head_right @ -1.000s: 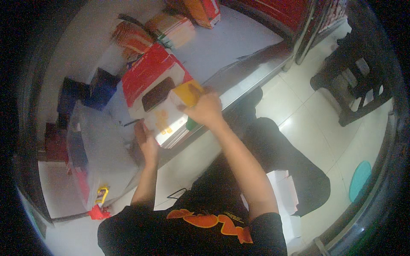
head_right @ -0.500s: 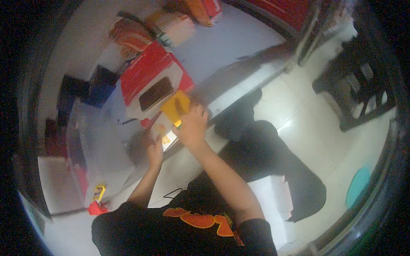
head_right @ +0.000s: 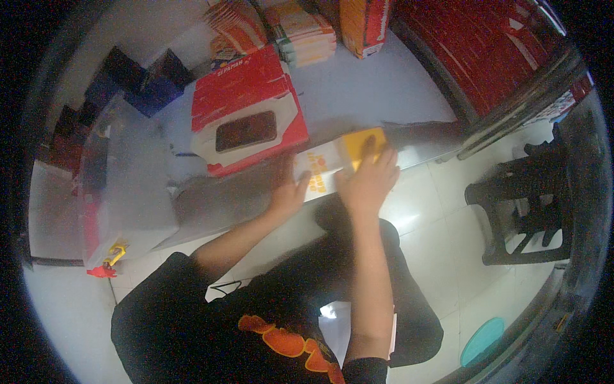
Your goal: The person assembles small rectangular boxes from flat paper sheets. They fold the sheets along pre-printed lines, tuck flaps into slots, and form the box shape. The person handles multiple boxes one at a time, stacking completed boxes on a nearby shelf.
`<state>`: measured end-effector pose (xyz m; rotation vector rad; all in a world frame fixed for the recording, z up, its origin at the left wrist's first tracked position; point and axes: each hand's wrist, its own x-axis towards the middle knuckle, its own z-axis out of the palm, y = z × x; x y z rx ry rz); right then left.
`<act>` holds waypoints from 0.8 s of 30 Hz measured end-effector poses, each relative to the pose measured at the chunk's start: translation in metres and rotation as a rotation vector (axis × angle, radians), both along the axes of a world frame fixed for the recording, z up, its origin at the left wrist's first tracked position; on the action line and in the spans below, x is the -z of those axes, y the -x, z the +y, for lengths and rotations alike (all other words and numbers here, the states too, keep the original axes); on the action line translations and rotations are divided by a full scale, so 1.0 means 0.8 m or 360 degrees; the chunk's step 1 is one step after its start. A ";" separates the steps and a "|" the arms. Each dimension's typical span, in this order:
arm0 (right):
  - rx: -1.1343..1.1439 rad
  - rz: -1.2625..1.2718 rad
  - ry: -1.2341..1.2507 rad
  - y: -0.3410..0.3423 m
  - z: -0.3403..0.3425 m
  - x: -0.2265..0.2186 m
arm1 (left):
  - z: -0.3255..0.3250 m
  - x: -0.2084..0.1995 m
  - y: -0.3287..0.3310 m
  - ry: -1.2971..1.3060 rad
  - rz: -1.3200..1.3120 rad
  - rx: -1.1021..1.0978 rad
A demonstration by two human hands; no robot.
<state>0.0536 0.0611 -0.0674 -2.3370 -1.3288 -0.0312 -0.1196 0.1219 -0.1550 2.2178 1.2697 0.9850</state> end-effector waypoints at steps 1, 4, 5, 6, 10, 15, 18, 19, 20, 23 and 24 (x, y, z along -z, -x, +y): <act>0.0020 -0.0041 -0.0004 -0.014 0.001 0.004 | 0.002 -0.002 -0.017 -0.0004 0.0014 0.0017; 0.0068 -0.0153 0.0048 -0.047 0.007 0.009 | 0.010 -0.003 -0.053 -0.0049 0.0120 0.0032; 0.0064 -0.0194 0.0053 -0.056 0.010 0.013 | 0.013 -0.009 -0.061 -0.0074 0.0173 0.0037; 0.0059 -0.0237 0.0057 -0.066 0.013 0.017 | 0.013 -0.015 -0.068 0.0015 0.0154 0.0060; 0.0092 -0.0178 0.0259 -0.078 0.022 0.004 | 0.021 -0.025 -0.083 -0.0110 0.0511 0.0037; 0.0077 -0.0224 0.0274 -0.071 0.025 0.002 | 0.042 -0.052 -0.111 -0.0251 0.0854 0.0312; 0.0085 -0.0224 0.0213 -0.073 0.026 0.001 | 0.045 -0.070 -0.126 -0.0261 0.0866 0.0669; 0.0097 -0.0205 0.0213 -0.072 0.026 0.002 | 0.046 -0.071 -0.131 -0.0268 0.0830 0.0737; 0.0110 -0.0187 0.0214 -0.070 0.027 0.003 | 0.046 -0.066 -0.131 -0.0279 0.0789 0.0735; 0.0168 -0.0113 0.0114 -0.064 0.030 0.014 | 0.043 -0.056 -0.135 -0.0194 0.0979 0.0697; 0.0184 -0.0119 0.0108 -0.064 0.030 0.016 | 0.043 -0.053 -0.138 -0.0146 0.1022 0.0693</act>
